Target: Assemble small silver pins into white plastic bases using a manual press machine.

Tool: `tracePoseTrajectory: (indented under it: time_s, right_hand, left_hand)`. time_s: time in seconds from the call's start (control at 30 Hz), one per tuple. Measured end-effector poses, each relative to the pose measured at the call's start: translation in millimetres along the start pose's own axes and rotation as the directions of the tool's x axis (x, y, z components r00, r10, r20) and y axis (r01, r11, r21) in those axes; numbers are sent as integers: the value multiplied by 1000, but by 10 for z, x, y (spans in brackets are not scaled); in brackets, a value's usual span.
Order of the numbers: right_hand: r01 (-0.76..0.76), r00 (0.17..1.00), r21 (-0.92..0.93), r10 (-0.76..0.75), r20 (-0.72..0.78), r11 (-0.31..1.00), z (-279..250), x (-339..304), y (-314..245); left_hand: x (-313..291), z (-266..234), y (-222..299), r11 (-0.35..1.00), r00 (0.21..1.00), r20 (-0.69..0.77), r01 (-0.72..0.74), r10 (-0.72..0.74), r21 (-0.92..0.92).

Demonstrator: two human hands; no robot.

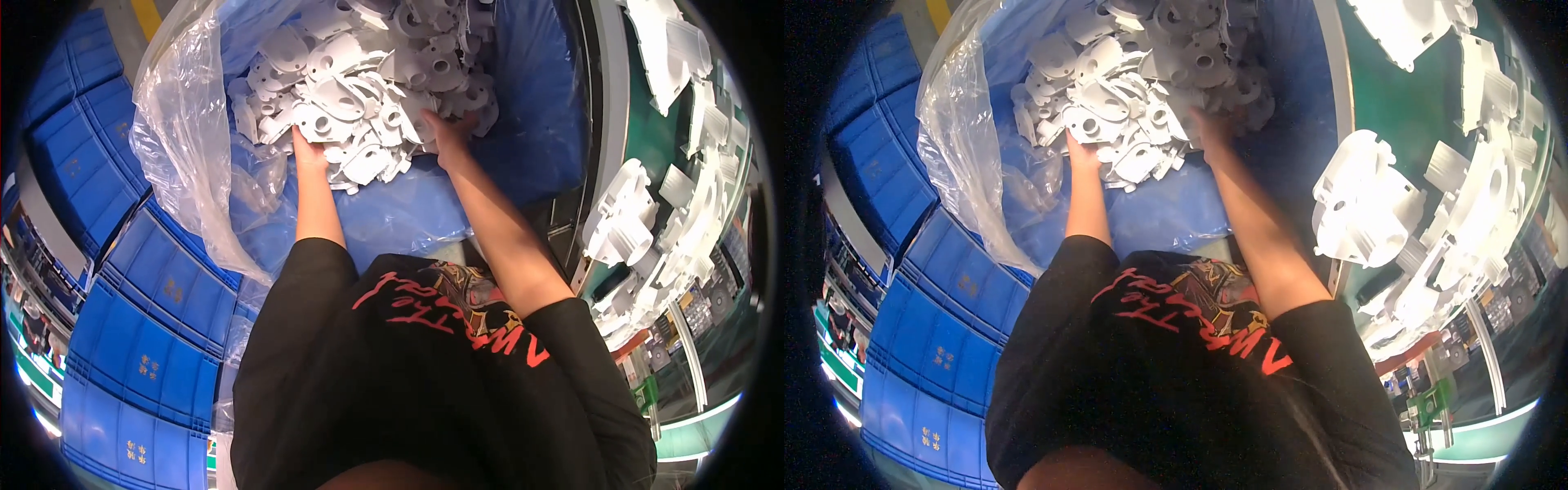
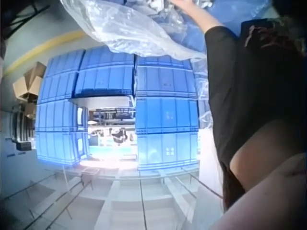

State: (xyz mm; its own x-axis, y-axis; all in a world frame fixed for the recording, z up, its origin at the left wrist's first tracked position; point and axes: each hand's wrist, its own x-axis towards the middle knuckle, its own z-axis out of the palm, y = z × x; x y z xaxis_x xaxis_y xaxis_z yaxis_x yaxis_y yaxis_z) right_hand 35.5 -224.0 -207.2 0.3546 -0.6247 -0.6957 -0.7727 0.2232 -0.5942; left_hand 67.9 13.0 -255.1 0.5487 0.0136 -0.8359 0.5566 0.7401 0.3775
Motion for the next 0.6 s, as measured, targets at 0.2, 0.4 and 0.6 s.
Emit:
tracePoseTrajectory:
  time_s: [0.2, 0.4, 0.6]
  right_hand:
    - [-222, 949, 25, 210, 236, 975, -99, 203, -30]
    - [-198, 875, 276, 43, 482, 940, -96, 174, -114]
    - [-2, 749, 450, -297, 592, 893, -252, 796, 388]
  left_hand:
    - [-84, 60, 216, 983, 998, 50, 18, -27, 185]
    - [192, 184, 260, 987, 998, -29, -56, 61, 148]
    - [67, 655, 255, 986, 998, -15, 70, -69, 149]
